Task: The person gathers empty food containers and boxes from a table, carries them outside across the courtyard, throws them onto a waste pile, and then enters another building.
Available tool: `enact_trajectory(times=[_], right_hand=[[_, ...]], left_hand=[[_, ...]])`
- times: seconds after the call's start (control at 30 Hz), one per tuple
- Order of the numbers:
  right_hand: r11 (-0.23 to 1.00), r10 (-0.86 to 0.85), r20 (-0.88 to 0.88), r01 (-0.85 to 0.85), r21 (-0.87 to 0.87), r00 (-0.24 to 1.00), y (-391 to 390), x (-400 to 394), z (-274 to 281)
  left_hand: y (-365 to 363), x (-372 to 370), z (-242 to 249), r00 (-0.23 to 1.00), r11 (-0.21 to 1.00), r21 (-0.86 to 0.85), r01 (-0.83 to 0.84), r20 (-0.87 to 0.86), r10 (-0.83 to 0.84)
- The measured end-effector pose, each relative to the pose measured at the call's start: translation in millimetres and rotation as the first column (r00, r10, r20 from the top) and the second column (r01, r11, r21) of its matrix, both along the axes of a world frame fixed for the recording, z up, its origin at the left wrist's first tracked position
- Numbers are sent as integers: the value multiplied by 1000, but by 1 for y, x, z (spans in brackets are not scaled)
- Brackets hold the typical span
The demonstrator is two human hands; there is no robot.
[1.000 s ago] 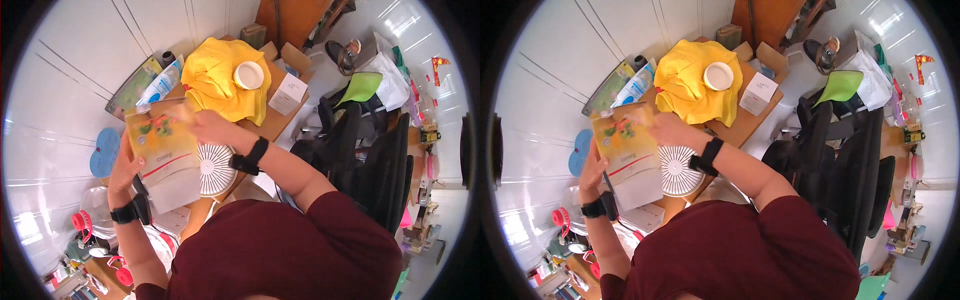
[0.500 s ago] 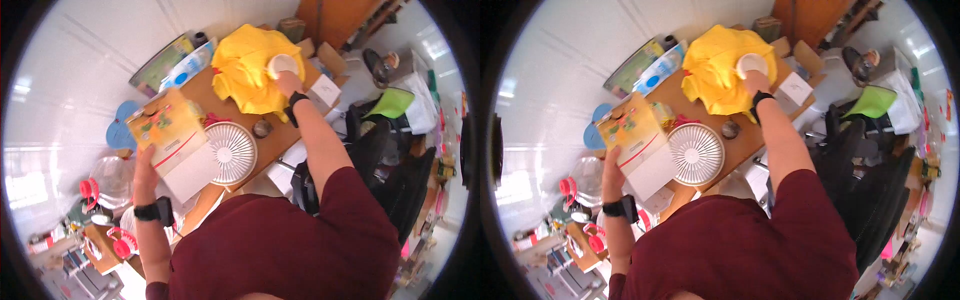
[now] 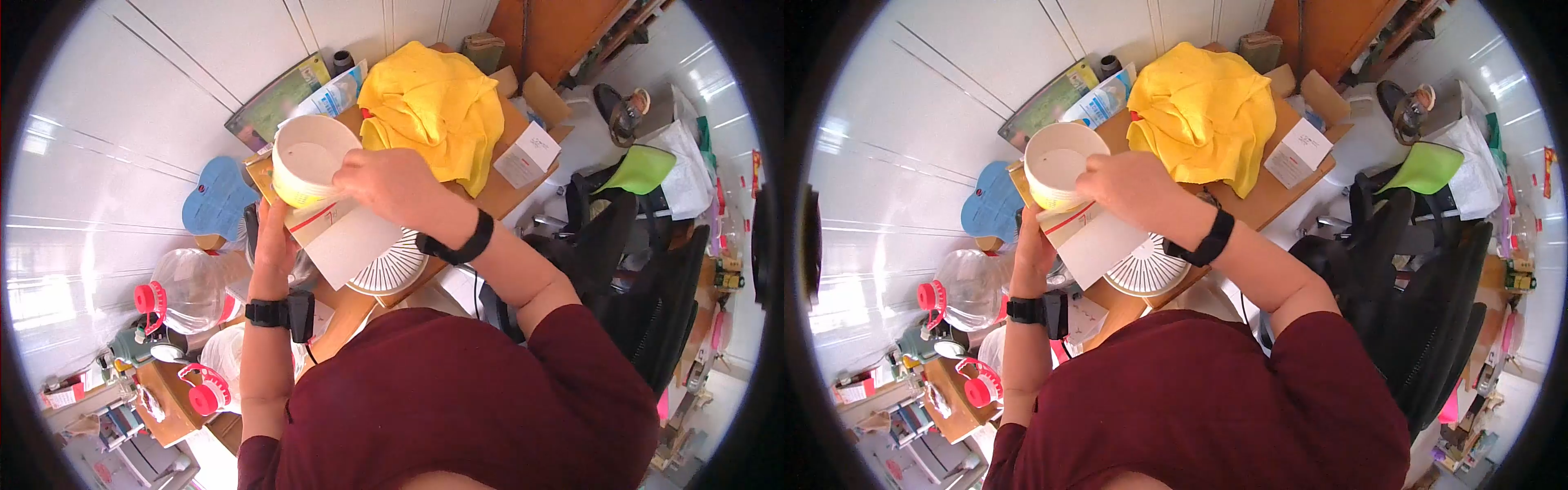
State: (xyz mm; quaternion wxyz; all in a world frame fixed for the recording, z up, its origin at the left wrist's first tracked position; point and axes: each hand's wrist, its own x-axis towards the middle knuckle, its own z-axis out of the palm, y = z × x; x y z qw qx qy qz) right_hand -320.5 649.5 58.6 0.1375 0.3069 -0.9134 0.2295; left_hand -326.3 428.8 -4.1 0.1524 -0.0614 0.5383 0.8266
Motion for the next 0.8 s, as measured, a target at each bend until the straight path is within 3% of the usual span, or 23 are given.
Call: enact_trajectory(times=[0.23, 0.37, 0.43, 0.47, 0.53, 0.6, 0.67, 0.73, 0.8], right_hand=[[998, 56, -93, -52, 43, 994, -4, 28, 1], [991, 35, -17, -32, 134, 999, 0, 38, 12], [996, 54, 16, -53, -75, 998, 4, 40, 18], [997, 43, 18, -41, -68, 999, 10, 37, 22], [946, -167, -266, 79, -313, 949, 47, 21, 32], [820, -536, -267, 418, -391, 801, 117, 9, 38], [379, -863, 58, 717, -585, 503, 184, 7, 25], [169, -971, 105, 927, -334, 214, 239, 12, -13], [149, -973, 127, 945, -292, 193, 252, 10, -43]], left_hand=[[-1, 13, -13, 1000, 981, 192, -6, 26, 1], [4, 16, -14, 1000, 986, 167, -4, 15, 2], [6, 18, -15, 998, 987, 156, 46, -50, -38], [6, 20, -14, 998, 985, 163, 56, -48, -49], [10, 23, -13, 998, 987, 156, 49, -36, -44], [-8, 20, -28, 995, 965, 248, 90, 20, -98], [-19, 25, -30, 1000, 992, 122, -11, -10, 12], [-33, 34, -29, 1000, 993, 114, -26, 15, 25], [-40, 42, -20, 998, 994, 97, -60, 40, 56]])
